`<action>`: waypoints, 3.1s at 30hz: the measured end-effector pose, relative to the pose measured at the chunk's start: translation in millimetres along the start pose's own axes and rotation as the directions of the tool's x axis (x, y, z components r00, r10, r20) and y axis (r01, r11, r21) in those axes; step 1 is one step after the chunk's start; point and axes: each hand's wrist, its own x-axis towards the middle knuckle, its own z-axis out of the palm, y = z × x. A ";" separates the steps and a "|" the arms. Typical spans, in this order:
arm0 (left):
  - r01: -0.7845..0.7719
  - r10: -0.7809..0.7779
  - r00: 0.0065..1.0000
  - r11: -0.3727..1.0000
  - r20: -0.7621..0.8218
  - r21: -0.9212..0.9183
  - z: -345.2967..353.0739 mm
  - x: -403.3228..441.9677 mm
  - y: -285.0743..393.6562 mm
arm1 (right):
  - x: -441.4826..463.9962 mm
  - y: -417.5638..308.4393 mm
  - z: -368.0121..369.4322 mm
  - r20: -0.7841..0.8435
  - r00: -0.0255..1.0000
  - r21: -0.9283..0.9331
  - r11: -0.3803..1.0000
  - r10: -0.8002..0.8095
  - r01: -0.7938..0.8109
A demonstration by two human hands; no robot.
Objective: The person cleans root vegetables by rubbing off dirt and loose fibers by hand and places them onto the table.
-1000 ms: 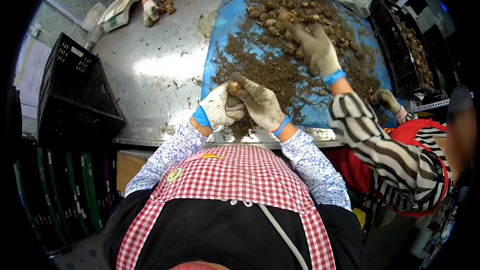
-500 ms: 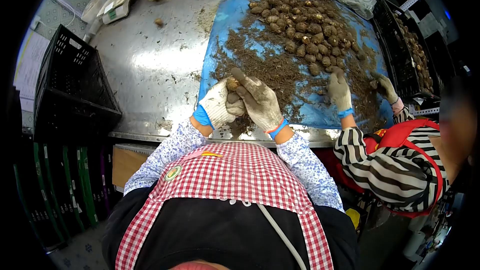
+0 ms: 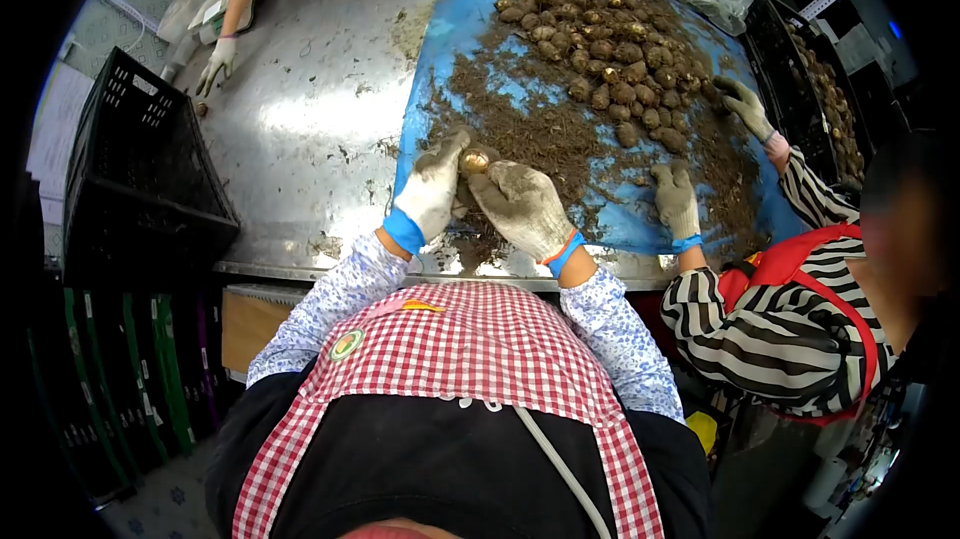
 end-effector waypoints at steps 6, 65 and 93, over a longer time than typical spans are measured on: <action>0.526 -0.206 0.846 0.468 0.492 -0.710 -2.1 -5.3 24.7 | -10.3 27.5 -8.1 0.184 0.919 -0.261 0.918 0.350 -0.297; -0.097 0.153 0.985 0.865 0.075 -0.492 34.9 -25.5 24.4 | -5.7 4.6 -1.1 -0.051 0.940 -0.033 0.940 0.337 -0.338; 0.062 -0.079 0.995 0.964 0.056 0.260 13.0 -3.9 67.0 | -7.9 -30.4 31.6 -0.216 0.868 0.307 0.874 0.448 -0.375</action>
